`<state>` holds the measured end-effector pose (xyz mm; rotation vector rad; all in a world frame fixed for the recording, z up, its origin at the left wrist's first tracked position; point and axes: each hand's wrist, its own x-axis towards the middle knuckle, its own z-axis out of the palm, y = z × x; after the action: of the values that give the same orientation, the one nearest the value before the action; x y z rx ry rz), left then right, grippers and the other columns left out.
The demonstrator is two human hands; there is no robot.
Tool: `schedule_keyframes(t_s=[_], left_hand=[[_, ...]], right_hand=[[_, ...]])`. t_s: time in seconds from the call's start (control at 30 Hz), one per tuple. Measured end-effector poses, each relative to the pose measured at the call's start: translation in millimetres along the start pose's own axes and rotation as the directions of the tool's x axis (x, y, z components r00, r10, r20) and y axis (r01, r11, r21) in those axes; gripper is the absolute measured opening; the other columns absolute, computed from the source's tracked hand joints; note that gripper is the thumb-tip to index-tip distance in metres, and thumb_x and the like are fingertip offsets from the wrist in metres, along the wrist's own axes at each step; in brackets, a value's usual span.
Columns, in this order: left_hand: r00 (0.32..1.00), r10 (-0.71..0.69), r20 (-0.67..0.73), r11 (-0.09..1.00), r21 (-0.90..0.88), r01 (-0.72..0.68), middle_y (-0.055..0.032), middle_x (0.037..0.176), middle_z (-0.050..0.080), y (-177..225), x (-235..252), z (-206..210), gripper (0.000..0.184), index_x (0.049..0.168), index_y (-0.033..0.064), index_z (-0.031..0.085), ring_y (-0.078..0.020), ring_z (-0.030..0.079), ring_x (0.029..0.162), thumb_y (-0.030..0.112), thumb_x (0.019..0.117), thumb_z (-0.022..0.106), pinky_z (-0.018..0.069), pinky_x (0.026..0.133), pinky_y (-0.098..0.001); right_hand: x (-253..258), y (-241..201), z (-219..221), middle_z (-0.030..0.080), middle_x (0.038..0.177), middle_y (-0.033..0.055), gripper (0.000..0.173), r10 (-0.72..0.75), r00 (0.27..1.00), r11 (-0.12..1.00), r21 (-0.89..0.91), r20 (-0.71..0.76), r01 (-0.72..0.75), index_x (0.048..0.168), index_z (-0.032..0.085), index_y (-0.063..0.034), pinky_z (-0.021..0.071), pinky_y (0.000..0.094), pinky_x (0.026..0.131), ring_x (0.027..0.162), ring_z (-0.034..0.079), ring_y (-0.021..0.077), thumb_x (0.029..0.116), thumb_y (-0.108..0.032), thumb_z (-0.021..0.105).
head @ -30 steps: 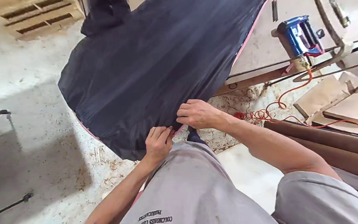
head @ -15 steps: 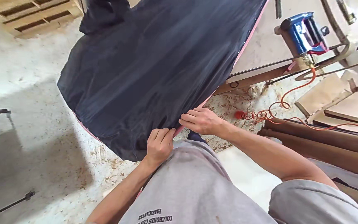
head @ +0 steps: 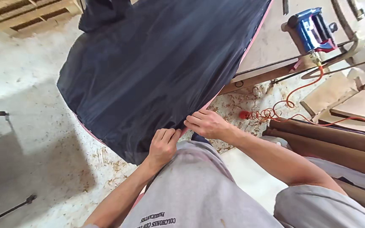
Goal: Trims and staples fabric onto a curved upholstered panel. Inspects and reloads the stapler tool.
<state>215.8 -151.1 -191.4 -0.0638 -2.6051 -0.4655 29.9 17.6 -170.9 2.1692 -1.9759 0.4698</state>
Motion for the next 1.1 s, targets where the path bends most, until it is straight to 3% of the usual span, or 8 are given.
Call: schedule_keyframes(t_s=[0.2, 0.37, 0.43, 0.53, 0.6, 0.9, 1.0, 1.1], left_hand=[[0.970, 0.084, 0.230, 0.996, 0.001, -0.087, -0.0108, 0.097, 0.070, -5.6, 15.1, -15.2, 0.021, 0.107, 0.0070, 0.074, -0.0284, 0.067, 0.092, 0.005, 0.0993, 0.054, 0.0547, 0.082, -0.0405], [0.839, 0.206, 0.504, 0.978, -0.078, -0.194, -0.0027, 0.139, 0.065, -12.6, 43.3, -40.1, 0.033, 0.107, 0.0133, 0.074, -0.0288, 0.058, 0.126, 0.026, 0.0948, 0.046, 0.0453, 0.097, -0.0518], [0.781, 0.258, 0.569, 0.965, -0.120, -0.232, 0.0003, 0.146, 0.061, -14.9, 58.9, -45.4, 0.038, 0.117, 0.0161, 0.074, -0.0294, 0.052, 0.138, 0.029, 0.0920, 0.048, 0.0417, 0.104, -0.0579], [0.677, 0.269, 0.685, 0.961, -0.146, -0.234, 0.0031, 0.155, 0.053, -22.9, 77.4, -54.4, 0.036, 0.114, 0.0157, 0.076, -0.0289, 0.037, 0.151, 0.031, 0.0905, 0.053, 0.0317, 0.115, -0.0618], [0.607, 0.278, 0.745, 0.958, -0.168, -0.232, 0.0047, 0.159, 0.048, -24.5, 88.1, -54.9, 0.035, 0.110, 0.0147, 0.076, -0.0282, 0.030, 0.155, 0.031, 0.0909, 0.052, 0.0258, 0.118, -0.0631], [0.409, 0.314, 0.857, 0.946, -0.245, -0.214, 0.0056, 0.160, 0.046, -27.6, 114.6, -48.5, 0.044, 0.112, 0.0140, 0.078, -0.0282, 0.024, 0.158, 0.032, 0.0957, 0.041, 0.0142, 0.121, -0.0681], [0.360, 0.313, 0.879, 0.945, -0.250, -0.212, 0.0062, 0.160, 0.047, -29.4, 120.1, -48.0, 0.043, 0.110, 0.0148, 0.078, -0.0294, 0.023, 0.158, 0.032, 0.0961, 0.041, 0.0129, 0.122, -0.0689], [0.399, 0.344, 0.850, 0.932, -0.258, -0.254, 0.0058, 0.155, 0.053, -29.2, 123.3, -46.8, 0.042, 0.114, 0.0185, 0.079, -0.0312, 0.030, 0.155, 0.032, 0.0938, 0.044, 0.0203, 0.119, -0.0706]], right_hand=[[-7.3, -9.3, 2.9, 0.071, 0.108, 0.0132, 0.023, 0.073, 0.997, 0.997, -0.002, 0.000, -0.073, 0.116, 0.069, -0.0020, 0.0568, 0.0396, 0.078, 0.092, 0.069, 0.0284, 0.1041, -0.003, 0.048], [-18.3, -27.0, 11.9, 0.072, 0.113, 0.0129, 0.021, 0.212, 0.973, 0.977, 0.018, -0.093, -0.211, 0.112, 0.071, -0.0042, 0.0571, 0.0398, 0.084, 0.099, 0.069, 0.0280, 0.1025, -0.005, 0.052], [-21.3, -33.2, 14.8, 0.072, 0.115, 0.0126, 0.018, 0.264, 0.954, 0.964, 0.003, -0.145, -0.266, 0.105, 0.072, -0.0052, 0.0571, 0.0406, 0.085, 0.101, 0.070, 0.0276, 0.1002, -0.006, 0.055], [-18.1, -38.2, 23.4, 0.072, 0.116, 0.0119, 0.015, 0.305, 0.930, 0.950, -0.002, -0.205, -0.312, 0.104, 0.072, -0.0065, 0.0564, 0.0403, 0.088, 0.104, 0.069, 0.0264, 0.0998, -0.011, 0.058], [-21.7, -41.4, 26.0, 0.071, 0.114, 0.0126, 0.015, 0.341, 0.915, 0.938, 0.013, -0.217, -0.347, 0.106, 0.073, -0.0082, 0.0561, 0.0403, 0.090, 0.105, 0.069, 0.0269, 0.0990, -0.012, 0.060], [-35.1, -47.0, 23.4, 0.074, 0.112, 0.0112, 0.019, 0.456, 0.860, 0.890, 0.120, -0.229, -0.440, 0.112, 0.075, -0.0126, 0.0571, 0.0410, 0.091, 0.103, 0.071, 0.0260, 0.0985, -0.013, 0.061], [-63.4, -5.4, -11.5, 0.075, 0.112, 0.0152, 0.025, 0.667, 0.694, 0.733, 0.071, -0.272, -0.677, 0.116, 0.077, -0.0109, 0.0599, 0.0462, 0.085, 0.101, 0.072, 0.0298, 0.0972, -0.017, 0.061], [-111.7, 76.8, -65.0, 0.068, 0.124, 0.0204, 0.034, 0.874, 0.409, 0.408, -0.063, -0.263, -0.911, 0.128, 0.071, -0.0086, 0.0569, 0.0515, 0.088, 0.111, 0.068, 0.0352, 0.0986, -0.020, 0.059]])
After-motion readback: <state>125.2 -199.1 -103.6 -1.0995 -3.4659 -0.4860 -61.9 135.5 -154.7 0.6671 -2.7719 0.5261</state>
